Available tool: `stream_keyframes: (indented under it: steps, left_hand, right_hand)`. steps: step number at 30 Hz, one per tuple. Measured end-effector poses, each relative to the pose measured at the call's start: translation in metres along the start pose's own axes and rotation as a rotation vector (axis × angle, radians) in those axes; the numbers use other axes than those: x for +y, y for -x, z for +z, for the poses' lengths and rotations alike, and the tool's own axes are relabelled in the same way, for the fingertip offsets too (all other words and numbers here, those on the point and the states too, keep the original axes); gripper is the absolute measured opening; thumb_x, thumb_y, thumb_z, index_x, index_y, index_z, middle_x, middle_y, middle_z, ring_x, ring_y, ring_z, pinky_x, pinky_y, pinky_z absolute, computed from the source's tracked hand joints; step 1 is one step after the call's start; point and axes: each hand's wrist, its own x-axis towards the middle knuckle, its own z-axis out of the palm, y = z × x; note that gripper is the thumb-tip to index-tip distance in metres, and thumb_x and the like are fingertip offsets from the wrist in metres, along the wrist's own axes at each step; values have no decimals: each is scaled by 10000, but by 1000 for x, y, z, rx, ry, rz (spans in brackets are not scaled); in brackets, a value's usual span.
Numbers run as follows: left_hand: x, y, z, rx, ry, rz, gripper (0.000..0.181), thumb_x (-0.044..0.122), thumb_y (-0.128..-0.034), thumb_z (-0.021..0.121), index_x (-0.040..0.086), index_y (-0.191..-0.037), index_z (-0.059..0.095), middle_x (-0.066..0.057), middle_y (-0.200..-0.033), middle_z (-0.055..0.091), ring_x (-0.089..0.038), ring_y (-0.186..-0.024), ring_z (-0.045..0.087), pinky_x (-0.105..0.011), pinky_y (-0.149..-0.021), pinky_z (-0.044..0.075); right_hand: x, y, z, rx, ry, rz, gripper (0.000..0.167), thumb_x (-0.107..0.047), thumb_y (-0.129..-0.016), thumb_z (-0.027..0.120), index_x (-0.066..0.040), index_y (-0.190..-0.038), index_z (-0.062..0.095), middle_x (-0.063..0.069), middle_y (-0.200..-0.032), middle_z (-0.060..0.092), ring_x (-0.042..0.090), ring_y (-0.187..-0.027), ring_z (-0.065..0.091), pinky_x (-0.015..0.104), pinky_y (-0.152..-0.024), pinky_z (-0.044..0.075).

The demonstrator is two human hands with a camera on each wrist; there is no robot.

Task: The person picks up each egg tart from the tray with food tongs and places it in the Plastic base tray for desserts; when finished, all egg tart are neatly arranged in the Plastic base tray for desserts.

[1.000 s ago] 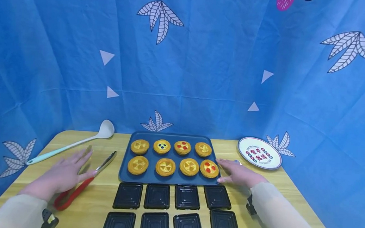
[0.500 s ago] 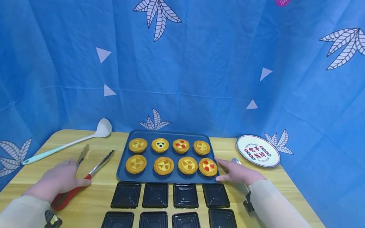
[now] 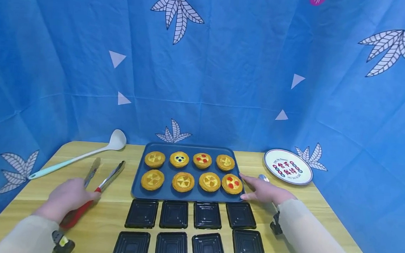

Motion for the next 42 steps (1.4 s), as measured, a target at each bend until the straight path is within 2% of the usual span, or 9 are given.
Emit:
stream_keyframes:
  steps: [3,7,12,15,21,25,29,34,42]
  left_hand:
    - [-2,4,-4,77,40,38,574,523,-821,729,-5,-872,510,-81,-713,492,-238,-612,481,-365,-517,380]
    - [1,10,-12,173,95,130,587,515,-851,725,-9,-912,467,-71,-695,453,-223,-581,456,-357,-500,356]
    - [12,15,-18,247,145,248,659,493,-839,761,-91,-1064,555,-84,-755,500,-218,-629,453,-348,-537,357]
    - [19,18,-16,230,140,296,715,457,-811,801,-100,-1197,572,-83,-819,559,-218,-679,487,-350,-568,392]
    - [30,21,-6,142,91,348,676,470,-799,803,-46,-1200,628,-16,-826,604,-179,-687,502,-345,-590,420]
    - [36,22,0,99,57,369,719,491,-800,791,-42,-1252,618,-13,-863,640,-163,-680,502,-347,-596,423]
    - [40,21,6,78,50,358,760,506,-791,792,-47,-1278,607,-35,-902,659,-163,-694,510,-356,-615,438]
    - [44,19,10,87,42,353,737,475,-797,799,-53,-1275,613,-81,-958,686,-160,-708,529,-371,-633,465]
    - [49,20,11,134,-4,370,659,419,-826,791,-59,-1252,635,-90,-934,694,-153,-659,508,-364,-587,436]
  right_hand:
    - [0,0,1,-5,-2,7,902,-460,-889,698,-65,-1563,247,213,-1559,282,434,-1399,290,550,-1113,231]
    - [2,-1,2,-9,-10,11,903,-464,-891,693,-76,-1567,238,209,-1564,271,433,-1402,283,549,-1115,225]
    - [3,-2,1,-10,4,5,906,-476,-895,684,-64,-1566,235,219,-1561,271,445,-1397,284,562,-1111,222]
    - [3,-3,0,-8,-1,15,907,-477,-891,689,-78,-1568,236,207,-1565,270,438,-1402,279,560,-1114,216]
    - [2,-3,0,-14,-9,23,905,-470,-893,690,-86,-1571,231,205,-1568,263,438,-1407,269,560,-1117,209]
    - [2,-2,1,-18,-7,16,902,-466,-902,681,-71,-1571,221,218,-1565,263,446,-1405,266,566,-1115,210]
    - [2,-2,2,-15,-6,22,903,-476,-898,682,-85,-1572,226,210,-1565,270,439,-1405,272,562,-1115,212]
    - [4,-3,2,-12,-17,22,909,-483,-890,688,-92,-1572,233,205,-1567,269,440,-1404,274,566,-1114,212]
    - [5,-2,3,-15,-38,40,902,-473,-892,688,-106,-1576,227,199,-1572,261,433,-1412,260,563,-1117,205]
